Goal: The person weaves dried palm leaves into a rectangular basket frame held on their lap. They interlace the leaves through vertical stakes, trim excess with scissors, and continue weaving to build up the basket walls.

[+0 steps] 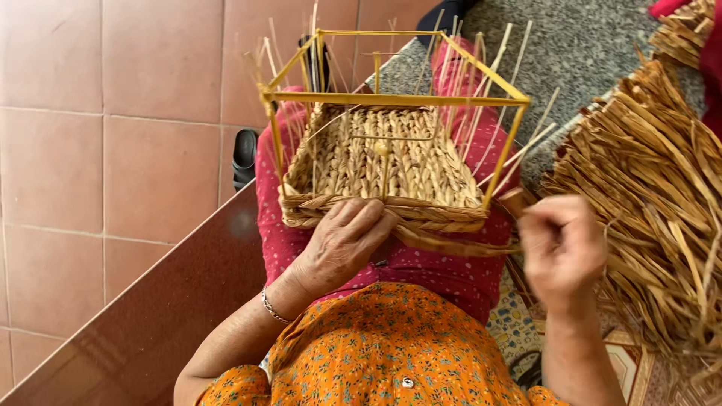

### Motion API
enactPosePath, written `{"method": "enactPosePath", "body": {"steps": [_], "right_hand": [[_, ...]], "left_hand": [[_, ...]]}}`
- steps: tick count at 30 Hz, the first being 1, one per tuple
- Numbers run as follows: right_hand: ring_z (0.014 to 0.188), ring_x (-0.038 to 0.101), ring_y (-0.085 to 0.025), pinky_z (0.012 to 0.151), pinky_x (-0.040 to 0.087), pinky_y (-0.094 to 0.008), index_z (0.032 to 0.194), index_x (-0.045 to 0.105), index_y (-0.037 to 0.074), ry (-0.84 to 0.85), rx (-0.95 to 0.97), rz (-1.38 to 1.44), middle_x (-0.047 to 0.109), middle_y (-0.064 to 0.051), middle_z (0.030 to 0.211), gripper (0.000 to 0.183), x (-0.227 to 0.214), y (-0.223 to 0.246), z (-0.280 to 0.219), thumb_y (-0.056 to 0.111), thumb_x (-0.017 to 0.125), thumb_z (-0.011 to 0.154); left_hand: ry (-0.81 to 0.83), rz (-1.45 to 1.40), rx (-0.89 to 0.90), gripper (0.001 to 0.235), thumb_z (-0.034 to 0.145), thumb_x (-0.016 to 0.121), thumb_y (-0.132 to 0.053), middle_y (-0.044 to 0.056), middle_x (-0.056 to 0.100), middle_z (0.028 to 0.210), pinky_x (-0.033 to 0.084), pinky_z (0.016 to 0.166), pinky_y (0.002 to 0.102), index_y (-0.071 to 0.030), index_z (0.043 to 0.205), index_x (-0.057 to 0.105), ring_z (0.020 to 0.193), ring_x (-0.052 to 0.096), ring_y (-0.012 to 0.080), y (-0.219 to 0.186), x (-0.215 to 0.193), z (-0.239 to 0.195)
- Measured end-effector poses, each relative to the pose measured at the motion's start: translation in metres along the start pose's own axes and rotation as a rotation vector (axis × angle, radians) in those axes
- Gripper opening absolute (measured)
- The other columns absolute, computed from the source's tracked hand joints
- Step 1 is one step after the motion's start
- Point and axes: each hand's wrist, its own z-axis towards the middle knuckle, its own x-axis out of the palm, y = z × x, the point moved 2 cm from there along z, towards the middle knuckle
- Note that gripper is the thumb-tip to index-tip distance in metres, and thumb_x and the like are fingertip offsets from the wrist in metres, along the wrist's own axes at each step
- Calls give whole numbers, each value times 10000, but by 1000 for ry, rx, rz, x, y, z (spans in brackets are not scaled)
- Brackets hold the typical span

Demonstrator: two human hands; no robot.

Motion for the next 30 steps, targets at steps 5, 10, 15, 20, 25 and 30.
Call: {"method": "enactPosePath", "body": {"steps": [5,10,15,20,25,30], "right_hand": [[834,594,-183,706,533,-315,963,680,91,179,-318,-184,669,-37,908,137,50,79,21,172,789,941],[852,552,-241,756,506,-385,884,676,86,246,-357,-344,583,-45,872,175,79,110,37,148,836,848],[829,542,-264,734,466,-417,847,682,93,229,-364,-395,568,-49,844,191,88,107,36,199,840,835],[889,641,-167,765,559,-336,1014,726,86,228,-221,-130,668,-16,966,127,75,90,23,188,759,945],[914,645,-263,774,584,-393,1100,684,-17,241,-378,-311,659,-108,1002,428,65,96,5,301,814,845],[934,653,-242,769,595,-377,1100,672,-15,207,-423,-414,666,-104,1024,253,70,94,0,74,771,884]], "left_hand": [[-68,-21,41,430,861,664,-112,156,556,1295,536,1018,439,21,1265,608,1174,603,322,0,0,-16],[-128,-43,44,390,898,685,-108,162,544,1321,547,1027,430,13,1264,621,1205,606,317,1,-1,-21],[-138,-50,40,398,890,681,-100,203,547,1383,547,1023,427,25,1255,586,1219,602,322,0,-3,-11],[-46,-58,-56,379,875,670,-51,147,578,1150,548,888,403,25,1239,596,994,603,292,-2,0,5],[121,25,-125,365,831,661,24,110,563,960,539,783,385,35,1191,604,868,577,243,2,14,27],[438,255,-63,198,923,635,27,155,574,997,575,676,361,89,1103,581,787,568,192,0,32,51]]}}
